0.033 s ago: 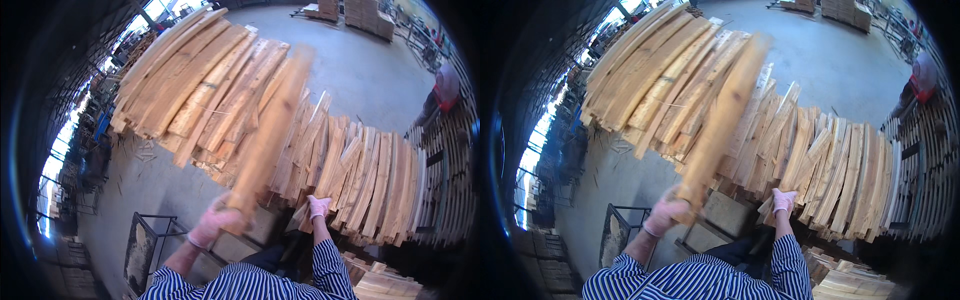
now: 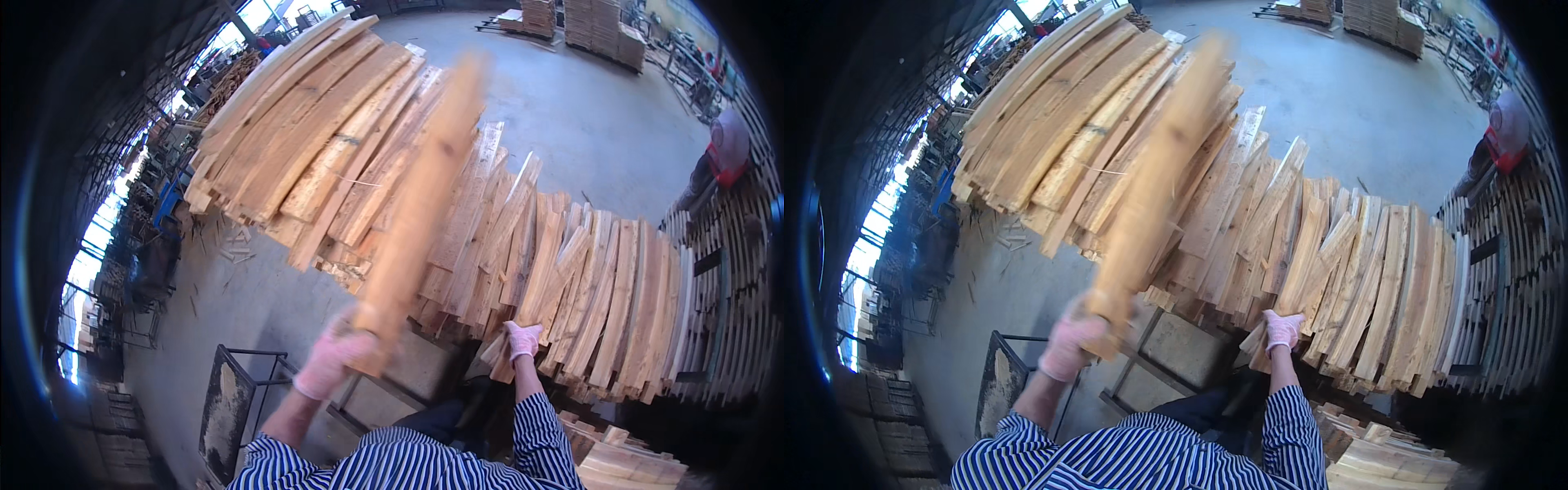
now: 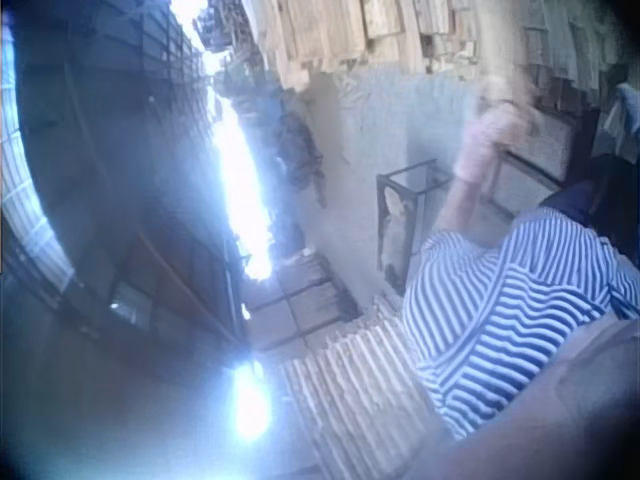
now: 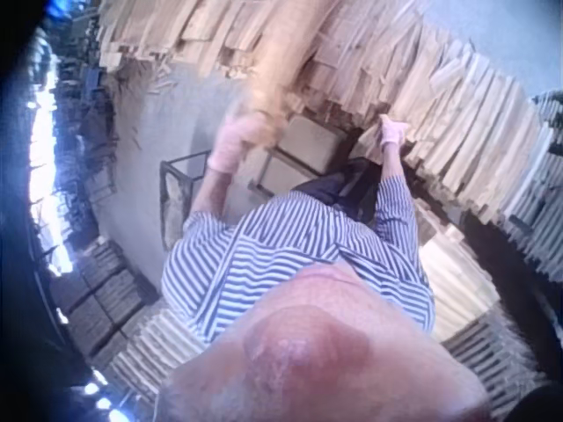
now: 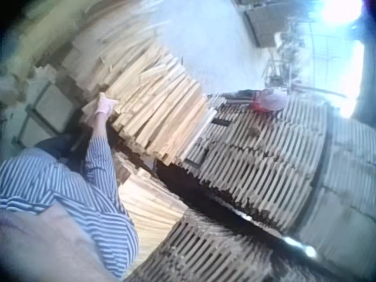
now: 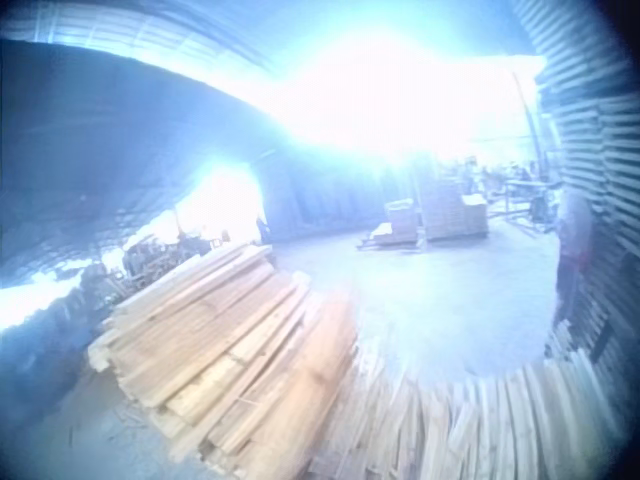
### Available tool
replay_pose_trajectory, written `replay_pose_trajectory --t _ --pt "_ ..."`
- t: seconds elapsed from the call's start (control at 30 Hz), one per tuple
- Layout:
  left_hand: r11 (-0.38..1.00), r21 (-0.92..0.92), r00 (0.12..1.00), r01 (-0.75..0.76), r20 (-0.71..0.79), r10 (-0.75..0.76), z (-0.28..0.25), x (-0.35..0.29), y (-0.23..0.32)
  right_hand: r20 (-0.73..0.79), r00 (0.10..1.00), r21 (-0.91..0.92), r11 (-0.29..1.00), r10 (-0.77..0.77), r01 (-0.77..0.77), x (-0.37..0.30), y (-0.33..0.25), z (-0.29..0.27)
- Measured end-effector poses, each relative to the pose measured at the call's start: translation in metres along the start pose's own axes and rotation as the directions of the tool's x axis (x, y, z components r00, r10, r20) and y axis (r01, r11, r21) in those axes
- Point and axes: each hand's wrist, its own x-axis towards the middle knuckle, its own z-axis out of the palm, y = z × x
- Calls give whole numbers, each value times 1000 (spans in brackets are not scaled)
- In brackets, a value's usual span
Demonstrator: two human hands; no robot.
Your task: The person repeatedly picks up small wooden planks from a large pile and places them onto a growing stack. They handle the planks one at a time or in small groups, aligning them as they build the stack higher.
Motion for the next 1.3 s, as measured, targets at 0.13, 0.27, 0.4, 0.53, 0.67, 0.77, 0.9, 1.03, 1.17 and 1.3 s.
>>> replay_pose_trajectory --t 0.13,0.27,0.4,0.53,0.67,0.77,0.9,1.03,1.17,1.3 --pt "847 33 775 -531 -384 501 -72 -33 109 102 992 130 989 -78 64 -1 8 -55" --pt "427 891 193 -153 -397 897 -143 -65 283 381 892 626 778 -243 -56 -34 -20 -88" --pt "213 803 136 -556 -165 977 -23 -7 244 541 798 830 324 -266 -454 -26 -18 -131" --pt "77 894 675 -442 275 685 40 67 171 538 703 836 188 -465 -516 -91 -38 -168" --pt "179 937 838 -299 168 519 36 203 150 519 641 812 91 -565 -577 -115 -32 -166" --pt "-263 963 921 51 56 385 104 243 131 481 756 857 59 -444 -511 -104 -12 -169" --pt "-363 908 874 210 -8 486 108 285 115 474 773 861 37 -423 -507 -102 0 -173" --pt "-277 942 899 189 -52 436 102 298 130 483 777 864 75 -403 -498 -105 -2 -178" --pt "301 949 970 -98 23 244 119 264 150 511 746 859 211 -428 -467 -110 8 -191" --pt "869 408 950 -279 253 185 136 175 123 425 803 898 309 -417 -314 -132 -5 -205"
